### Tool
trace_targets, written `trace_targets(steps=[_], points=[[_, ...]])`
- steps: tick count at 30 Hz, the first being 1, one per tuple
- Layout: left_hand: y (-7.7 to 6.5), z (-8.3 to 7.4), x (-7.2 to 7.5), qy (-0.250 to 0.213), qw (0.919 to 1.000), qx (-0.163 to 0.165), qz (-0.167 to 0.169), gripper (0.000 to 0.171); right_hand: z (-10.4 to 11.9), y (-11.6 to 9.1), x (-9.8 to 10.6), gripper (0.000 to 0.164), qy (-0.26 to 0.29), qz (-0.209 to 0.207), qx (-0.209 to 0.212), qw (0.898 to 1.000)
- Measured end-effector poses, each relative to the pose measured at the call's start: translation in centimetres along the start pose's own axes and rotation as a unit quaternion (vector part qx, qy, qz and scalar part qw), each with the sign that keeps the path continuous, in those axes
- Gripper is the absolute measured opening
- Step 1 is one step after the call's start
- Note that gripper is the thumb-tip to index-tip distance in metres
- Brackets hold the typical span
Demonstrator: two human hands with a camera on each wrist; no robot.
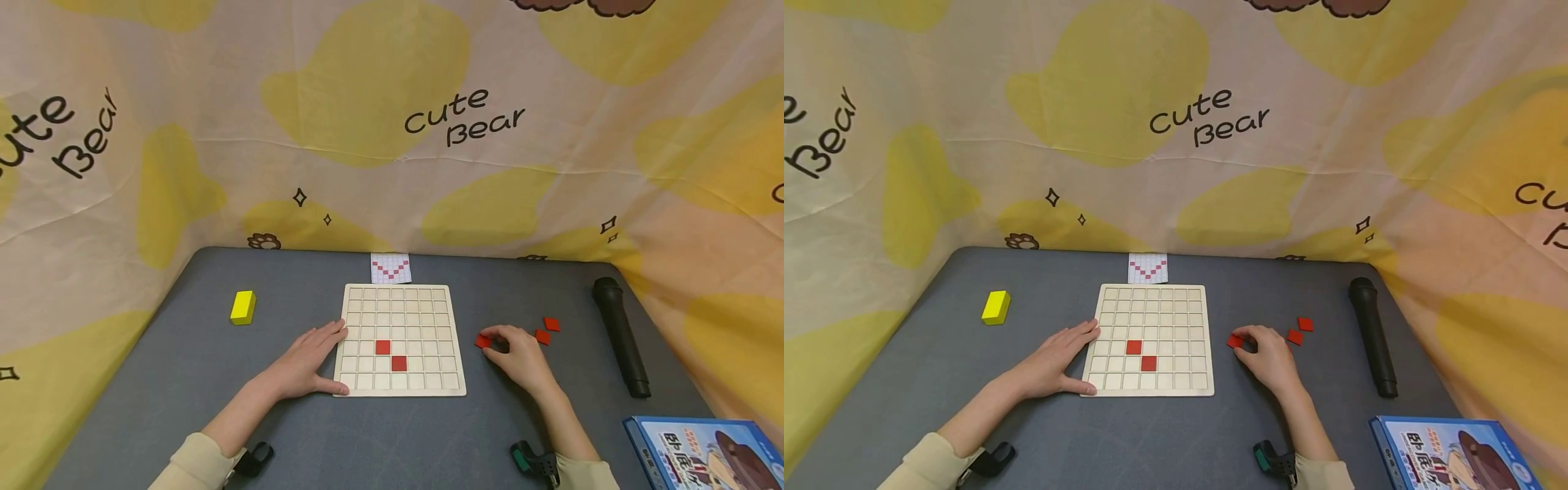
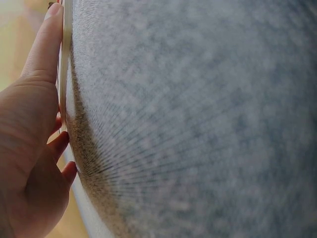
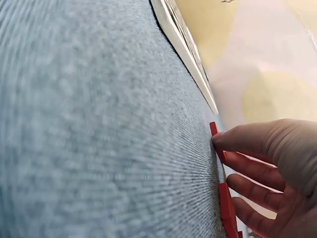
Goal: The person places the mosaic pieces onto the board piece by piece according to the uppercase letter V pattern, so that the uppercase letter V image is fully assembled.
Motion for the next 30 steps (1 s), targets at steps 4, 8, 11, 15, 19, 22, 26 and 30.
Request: trace_targets(steps=[4,8,11,15,19,22,26,30], points=[[0.0,0.1,0.0,-0.002,1.0,0.0,0.001,0.108,0.0,0.1,0.2,0.03,-0.012,-0.005,-0.013,1.0],[0.0,0.1,-0.1,-0.004,1.0,0.0,0.002,0.107,-0.1,0.0,0.3,0.027,-0.019,-0.003,-0.028,0.999],[0.0,0.1,0.0,-0.006,1.0,0.0,0.001,0.107,-0.2,0.0,0.3,0.023,-0.018,0.0,-0.031,0.999],[0.0,0.0,0.0,-0.008,1.0,0.0,0.001,0.107,-0.3,0.0,0.2,0.023,-0.021,0.002,-0.035,0.999],[-0.1,0.0,0.0,-0.007,1.0,-0.002,0.001,0.107,-0.4,0.1,-0.1,0.023,-0.024,0.002,-0.038,0.999],[0.0,0.0,0.0,-0.005,1.0,-0.003,0.0,0.107,-0.3,0.2,-0.2,0.024,-0.016,-0.002,-0.038,0.999],[0.0,0.0,0.0,-0.004,1.0,-0.003,-0.002,0.107,0.2,0.6,-0.5,0.024,0.001,-0.002,-0.033,0.999],[-0.1,-0.1,0.1,-0.005,1.0,-0.005,-0.005,0.106,1.2,1.1,-1.1,0.024,0.015,0.005,-0.027,1.0]])
Point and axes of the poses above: each hand's wrist, its own y-axis towards the middle knuckle, its own x-axis out of the back of the hand, z = x × y, the point moved 6 cm from there along y, towards the middle knuckle, and after that the axes turned 8 degrees about -y, right-handed, at the moved point
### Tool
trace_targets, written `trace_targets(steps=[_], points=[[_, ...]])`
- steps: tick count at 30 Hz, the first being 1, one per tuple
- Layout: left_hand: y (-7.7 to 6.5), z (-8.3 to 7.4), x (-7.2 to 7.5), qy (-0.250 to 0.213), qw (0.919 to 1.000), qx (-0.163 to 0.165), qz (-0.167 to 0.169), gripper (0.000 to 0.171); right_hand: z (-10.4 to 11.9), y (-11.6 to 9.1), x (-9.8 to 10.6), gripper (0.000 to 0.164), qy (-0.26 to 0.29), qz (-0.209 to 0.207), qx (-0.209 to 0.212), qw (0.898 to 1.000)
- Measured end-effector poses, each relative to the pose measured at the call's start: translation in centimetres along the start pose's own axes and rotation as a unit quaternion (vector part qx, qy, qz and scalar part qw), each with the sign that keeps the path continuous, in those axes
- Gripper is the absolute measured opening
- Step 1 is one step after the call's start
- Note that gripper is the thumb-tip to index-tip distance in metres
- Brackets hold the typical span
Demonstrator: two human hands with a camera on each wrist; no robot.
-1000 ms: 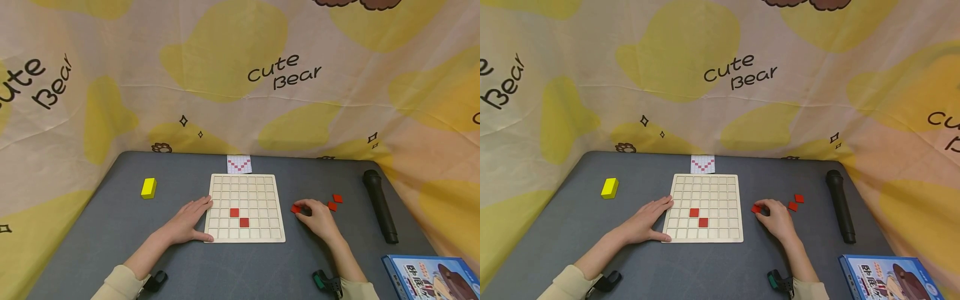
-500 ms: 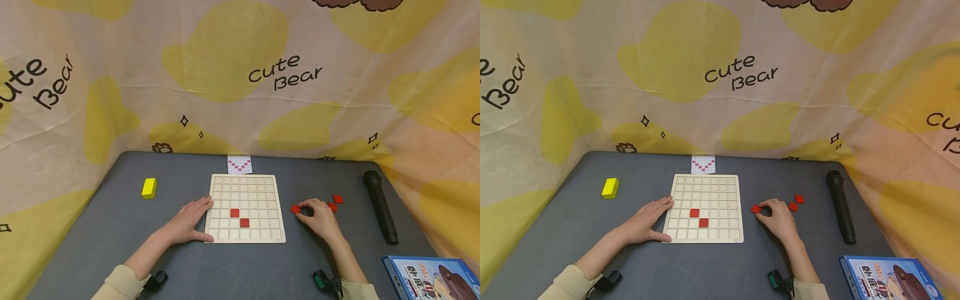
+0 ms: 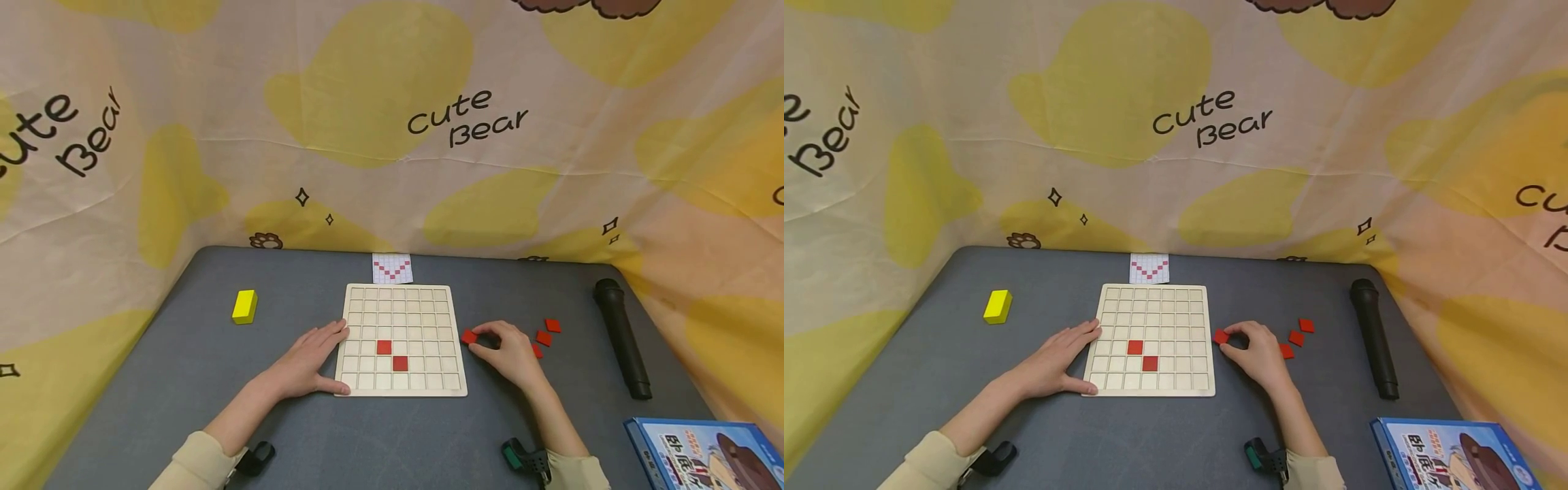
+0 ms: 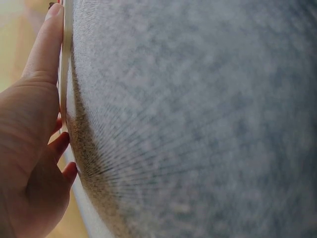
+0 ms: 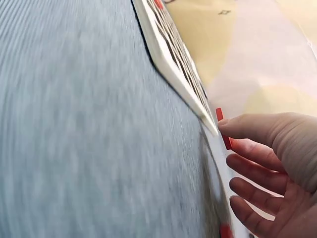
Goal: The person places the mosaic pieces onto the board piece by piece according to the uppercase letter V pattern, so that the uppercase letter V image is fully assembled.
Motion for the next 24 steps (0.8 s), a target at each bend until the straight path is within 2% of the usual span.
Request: trace_targets(steps=[10,24], points=[[0.0,0.0,0.0,-0.001,1.0,0.002,0.001,0.106,3.7,0.9,-1.6,0.025,0.064,0.03,0.015,0.997],[0.1,-0.1,0.0,0.001,0.9999,0.011,0.012,0.108,8.1,1.9,-4.8,0.021,0.103,0.051,0.051,0.992]])
Point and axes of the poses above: each hand's wrist, its own y-axis towards the middle knuckle, its own x-axis out of the back of the hand, z = x × y, the point moved 6 cm from there along y, towards the middle knuckle, and after that the axes turned 8 degrees about -y, right-handed, at the moved point
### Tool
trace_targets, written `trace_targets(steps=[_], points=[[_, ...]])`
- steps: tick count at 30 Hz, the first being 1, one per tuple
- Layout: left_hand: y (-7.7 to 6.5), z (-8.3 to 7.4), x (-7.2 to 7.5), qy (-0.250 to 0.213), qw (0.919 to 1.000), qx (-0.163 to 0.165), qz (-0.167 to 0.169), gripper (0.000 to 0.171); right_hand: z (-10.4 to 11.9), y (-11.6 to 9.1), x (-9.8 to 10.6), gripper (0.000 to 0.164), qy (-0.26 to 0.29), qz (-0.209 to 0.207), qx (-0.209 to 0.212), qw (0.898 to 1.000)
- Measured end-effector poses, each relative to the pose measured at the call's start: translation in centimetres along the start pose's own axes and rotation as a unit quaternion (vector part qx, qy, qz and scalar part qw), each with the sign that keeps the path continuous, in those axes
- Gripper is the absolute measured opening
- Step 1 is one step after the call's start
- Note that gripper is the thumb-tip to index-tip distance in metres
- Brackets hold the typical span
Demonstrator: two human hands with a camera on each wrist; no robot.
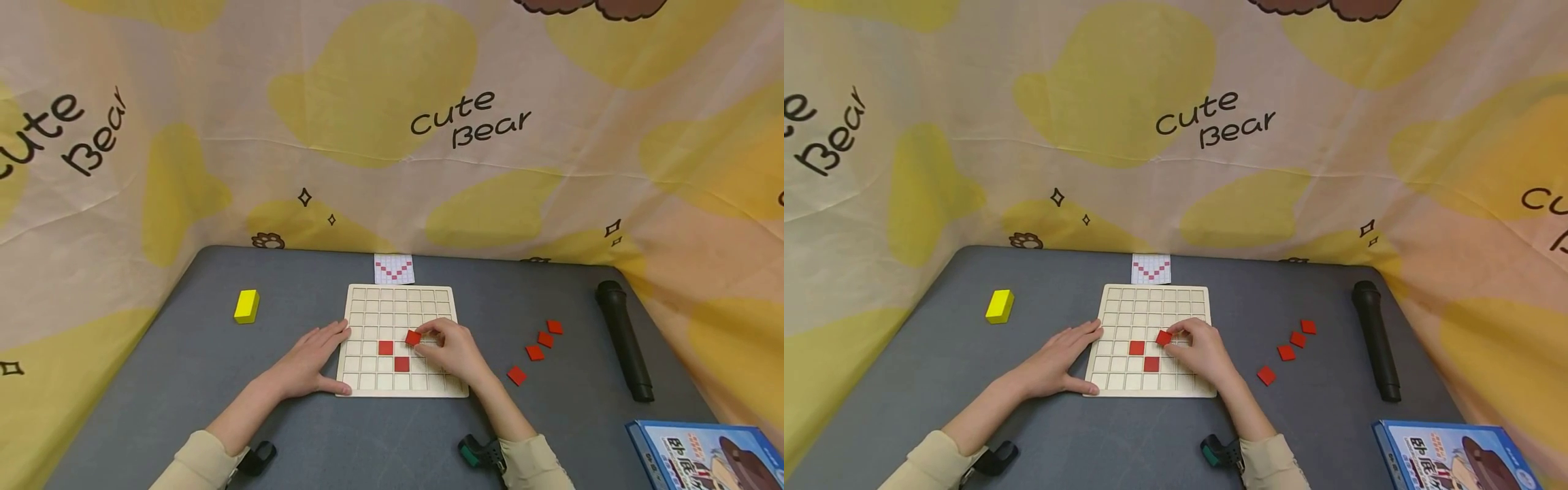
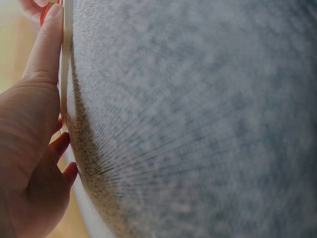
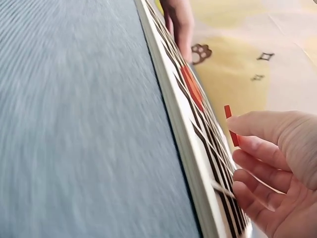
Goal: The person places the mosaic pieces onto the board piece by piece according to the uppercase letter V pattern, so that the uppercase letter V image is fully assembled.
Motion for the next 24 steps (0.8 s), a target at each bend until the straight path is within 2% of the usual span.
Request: trace_targets(steps=[6,14,24], points=[[0.1,0.1,-0.1,0.004,1.0,0.0,0.0,0.109,1.5,0.8,-1.6,0.021,0.0,0.007,0.017,1.0],[0.0,0.2,-0.1,0.0,1.0,0.002,-0.002,0.108,3.5,2.3,-3.2,0.018,-0.021,0.005,0.067,0.998],[0.0,0.2,-0.1,0.006,1.0,-0.002,-0.004,0.108,4.7,3.6,-5.0,0.019,-0.03,0.017,0.083,0.996]])
Point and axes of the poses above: each hand's wrist, its own y-axis towards the middle knuckle, its own x-axis out of the back of the hand, z = x × y, the point moved 6 cm from there along y, towards the middle knuckle, and after that the axes turned 8 degrees about -y, right-handed, at the moved point
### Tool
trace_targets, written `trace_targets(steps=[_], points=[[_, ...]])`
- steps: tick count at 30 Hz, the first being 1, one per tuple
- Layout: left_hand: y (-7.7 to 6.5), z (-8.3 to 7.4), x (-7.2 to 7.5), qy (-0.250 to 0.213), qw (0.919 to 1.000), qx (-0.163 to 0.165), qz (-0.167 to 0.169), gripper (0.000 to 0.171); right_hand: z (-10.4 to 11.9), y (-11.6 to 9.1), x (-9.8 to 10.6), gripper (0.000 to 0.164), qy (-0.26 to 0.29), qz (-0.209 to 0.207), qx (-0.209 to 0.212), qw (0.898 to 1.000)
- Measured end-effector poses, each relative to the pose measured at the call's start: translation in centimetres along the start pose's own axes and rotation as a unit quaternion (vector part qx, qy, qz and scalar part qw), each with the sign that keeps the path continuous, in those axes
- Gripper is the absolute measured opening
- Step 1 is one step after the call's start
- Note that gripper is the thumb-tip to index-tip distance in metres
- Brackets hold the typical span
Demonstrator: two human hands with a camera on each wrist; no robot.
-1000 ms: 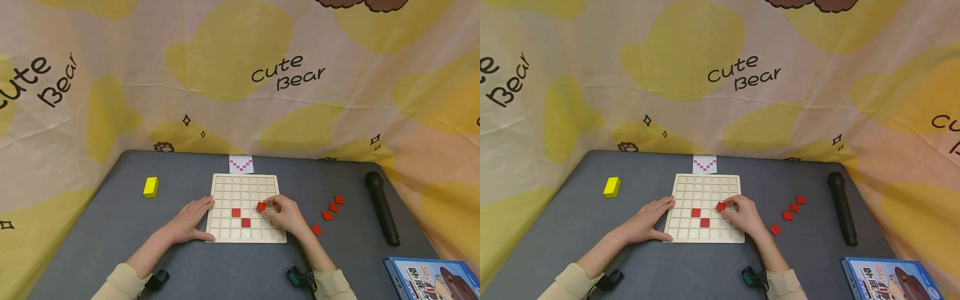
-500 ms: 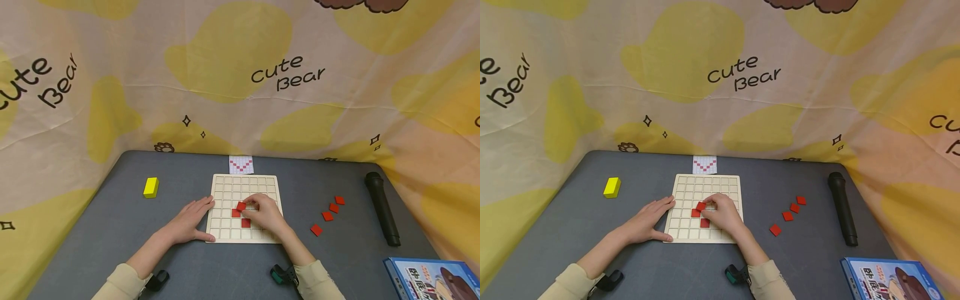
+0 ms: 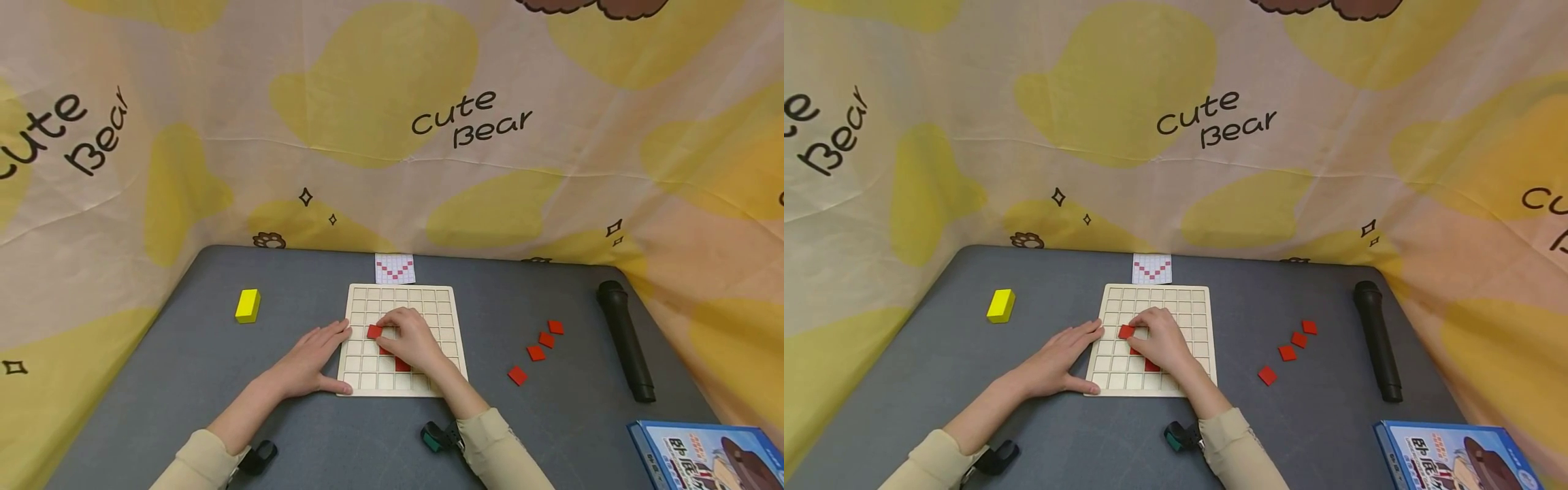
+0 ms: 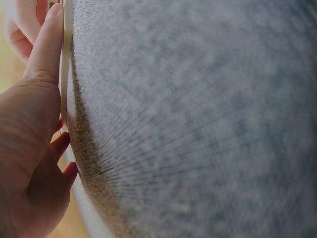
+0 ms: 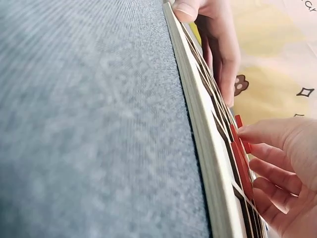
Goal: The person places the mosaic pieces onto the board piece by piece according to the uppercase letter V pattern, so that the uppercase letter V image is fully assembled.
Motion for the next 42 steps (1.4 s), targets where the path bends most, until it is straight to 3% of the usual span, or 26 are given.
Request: trace_targets(steps=[15,26,34,42], points=[[0.0,0.0,0.0,-0.002,1.0,0.0,-0.002,0.107,0.0,0.2,-0.4,0.02,0.004,0.004,-0.01,1.0],[0.0,-0.1,-0.1,-0.002,1.0,0.004,0.005,0.107,-0.2,-0.2,-0.3,0.022,0.022,0.003,0.004,1.0],[0.1,-0.1,-0.1,-0.006,1.0,0.0,0.002,0.107,-1.9,-0.9,0.9,0.018,0.088,-0.017,-0.051,0.995],[-0.1,0.0,0.0,-0.001,1.0,-0.007,-0.007,0.107,-3.7,-2.3,3.2,0.015,0.099,-0.042,-0.08,0.991]])
Point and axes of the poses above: each hand's wrist, its own y-axis towards the middle knuckle, its own x-axis out of the back of the hand, z = x × y, the point moved 6 cm from there along y, towards the middle knuckle, and after that the axes turned 8 degrees about -y, right-handed, at the moved point
